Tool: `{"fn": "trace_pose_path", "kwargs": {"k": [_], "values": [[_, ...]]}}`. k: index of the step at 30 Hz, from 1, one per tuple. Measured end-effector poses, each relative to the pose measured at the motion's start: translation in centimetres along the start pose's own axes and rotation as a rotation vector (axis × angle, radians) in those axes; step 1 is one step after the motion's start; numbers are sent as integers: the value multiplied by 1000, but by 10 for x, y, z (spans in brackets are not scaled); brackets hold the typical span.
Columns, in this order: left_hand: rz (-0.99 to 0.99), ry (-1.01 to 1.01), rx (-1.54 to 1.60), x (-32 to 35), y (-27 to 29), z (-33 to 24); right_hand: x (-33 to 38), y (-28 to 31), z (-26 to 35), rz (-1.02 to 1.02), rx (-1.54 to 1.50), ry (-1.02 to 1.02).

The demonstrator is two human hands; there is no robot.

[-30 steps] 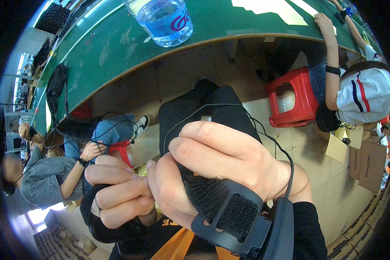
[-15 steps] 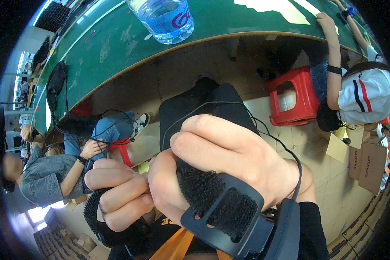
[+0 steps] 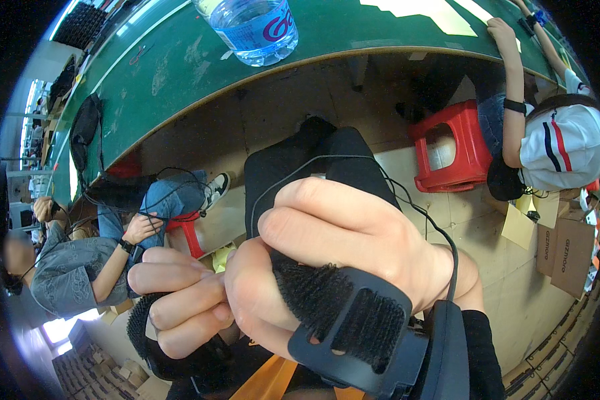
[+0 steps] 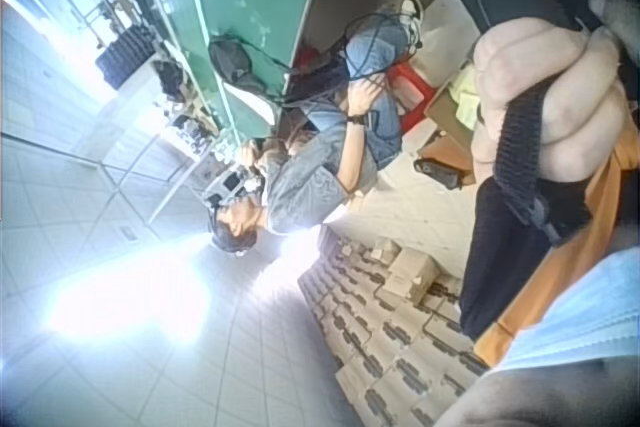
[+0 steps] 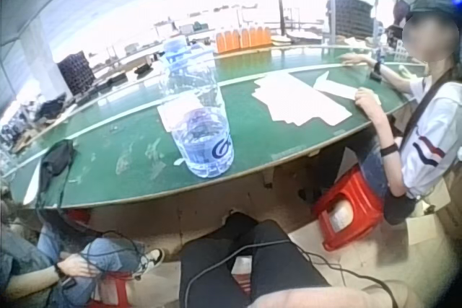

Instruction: Assembling and checking the straps of electronic headsets at a factory workbench.

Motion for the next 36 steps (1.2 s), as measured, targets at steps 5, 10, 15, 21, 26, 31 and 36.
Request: {"fn": "trace_pose_path", "kwargs": {"k": [5, 10, 15, 21, 26, 31, 36], "values": [[-7, 11, 9, 1, 0, 0, -2, 3, -1, 29, -80, 1], [-6, -5, 5, 2, 1, -1, -2, 2, -4, 9, -180, -3], [-14, -18, 34, 4, 2, 1, -1, 2, -3, 14, -161, 43], [-21, -48, 47, 4, 3, 5, -1, 0, -4, -8, -148, 25], [-30, -18, 29, 5, 2, 3, -2, 3, -4, 48, -177, 27], [-30, -6, 29, 6, 2, 3, -1, 0, -1, 18, -126, 6], [-61, -27, 82, 5, 1, 5, -1, -1, 0, 5, -125, -9]]}}
Point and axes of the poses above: each hand's wrist, its own x-axis away from the middle knuckle, its own y-axis out of the back of the hand, z = x × y, the point moved 4 cm from there along -x, towards the middle knuckle, and after that the axes turned 5 degrees about x, right-handed, at the moved point
